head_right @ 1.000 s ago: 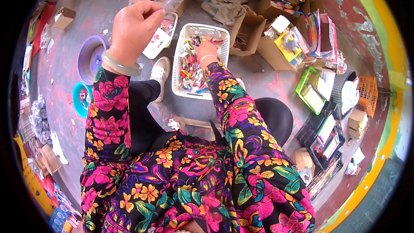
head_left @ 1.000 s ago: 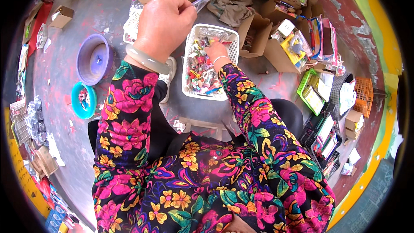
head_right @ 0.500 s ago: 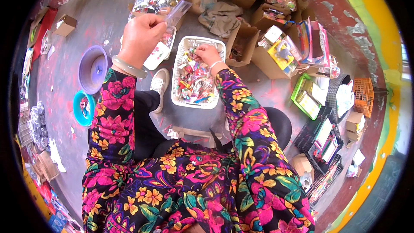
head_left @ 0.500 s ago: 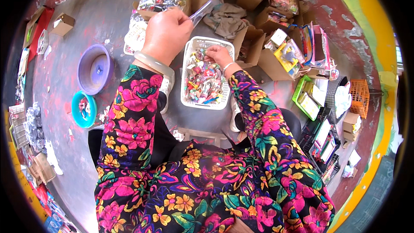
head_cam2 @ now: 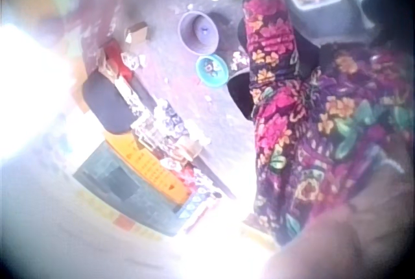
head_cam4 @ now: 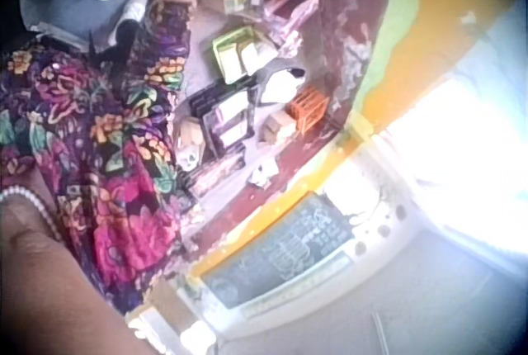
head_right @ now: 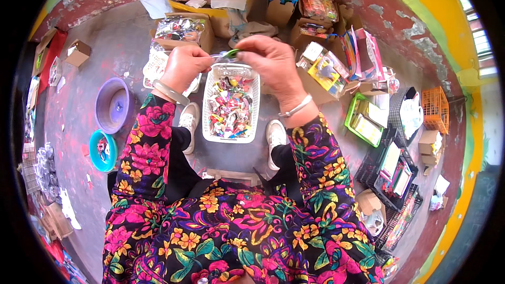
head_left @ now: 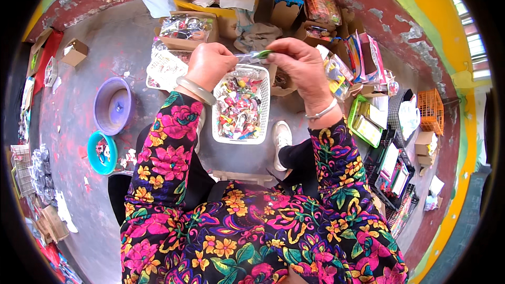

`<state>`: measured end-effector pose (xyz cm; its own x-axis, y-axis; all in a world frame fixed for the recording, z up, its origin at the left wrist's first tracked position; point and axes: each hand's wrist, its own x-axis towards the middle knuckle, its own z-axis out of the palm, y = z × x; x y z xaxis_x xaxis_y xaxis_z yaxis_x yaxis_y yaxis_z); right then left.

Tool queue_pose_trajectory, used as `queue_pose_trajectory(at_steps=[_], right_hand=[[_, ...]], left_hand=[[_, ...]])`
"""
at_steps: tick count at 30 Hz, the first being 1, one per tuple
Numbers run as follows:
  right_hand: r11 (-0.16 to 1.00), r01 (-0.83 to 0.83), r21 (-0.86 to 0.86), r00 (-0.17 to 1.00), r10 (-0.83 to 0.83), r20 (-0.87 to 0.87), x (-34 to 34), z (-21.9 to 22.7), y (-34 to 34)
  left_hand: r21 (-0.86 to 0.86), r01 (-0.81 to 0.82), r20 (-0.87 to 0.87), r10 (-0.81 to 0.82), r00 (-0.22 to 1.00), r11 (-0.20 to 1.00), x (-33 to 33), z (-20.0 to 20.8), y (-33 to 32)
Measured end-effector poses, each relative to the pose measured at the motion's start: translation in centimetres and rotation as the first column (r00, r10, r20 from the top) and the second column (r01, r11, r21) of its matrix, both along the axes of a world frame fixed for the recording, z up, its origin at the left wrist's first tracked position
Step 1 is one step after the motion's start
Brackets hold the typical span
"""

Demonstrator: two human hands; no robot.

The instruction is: The person sits on the floor and repeatedly picks small colorful items from a white basket, places them into small clear plastic bags, and seals the bags. The person then places the sealed bags into a cardboard box.

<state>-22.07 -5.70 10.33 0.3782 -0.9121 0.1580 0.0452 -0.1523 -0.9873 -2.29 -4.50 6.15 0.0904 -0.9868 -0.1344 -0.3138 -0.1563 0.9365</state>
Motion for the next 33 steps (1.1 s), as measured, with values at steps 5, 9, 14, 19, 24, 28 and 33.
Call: queue_pose_trajectory(at_steps=[5, 9, 14, 19, 24, 28, 33], right_hand=[[0.947, -0.008, -0.321, 0.949, -0.093, -0.3, 1.3, -0.1, 0.8], [0.893, -0.051, -0.446, 0.904, -0.148, -0.4, 0.9, -0.2, 0.4], [0.885, -0.097, -0.455, 0.886, -0.131, -0.444, 0.6, -0.6, 0.1], [0.827, -0.09, -0.555, 0.867, -0.209, -0.452, 0.8, -0.6, 0.2], [0.684, -0.124, -0.718, 0.853, -0.296, -0.43, 1.3, -0.7, 0.4], [0.557, -0.281, -0.782, 0.771, -0.354, -0.53, 1.4, -0.2, 0.7], [0.685, -0.331, -0.649, 0.757, -0.219, -0.616, 0.7, -0.7, 0.3]], left_hand=[[-0.117, -0.012, 0.166, 0.032, 0.986, 0.993, -1.7, -0.4, 0.6], [-0.174, 0.034, 0.207, 0.003, 0.978, 0.984, -2.1, -0.4, 0.7], [-0.19, 0.067, 0.23, -0.022, 0.973, 0.979, -2.0, 0.2, 0.9], [-0.225, 0.089, 0.264, -0.027, 0.964, 0.97, -2.5, 0.6, 1.2], [-0.229, 0.149, 0.347, -0.062, 0.936, 0.962, -2.4, 1.1, 1.4], [-0.195, 0.158, 0.317, -0.09, 0.944, 0.968, -2.2, 0.9, 1.3], [-0.378, 0.275, 0.379, -0.124, 0.917, 0.884, -2.4, -0.3, 1.4]])
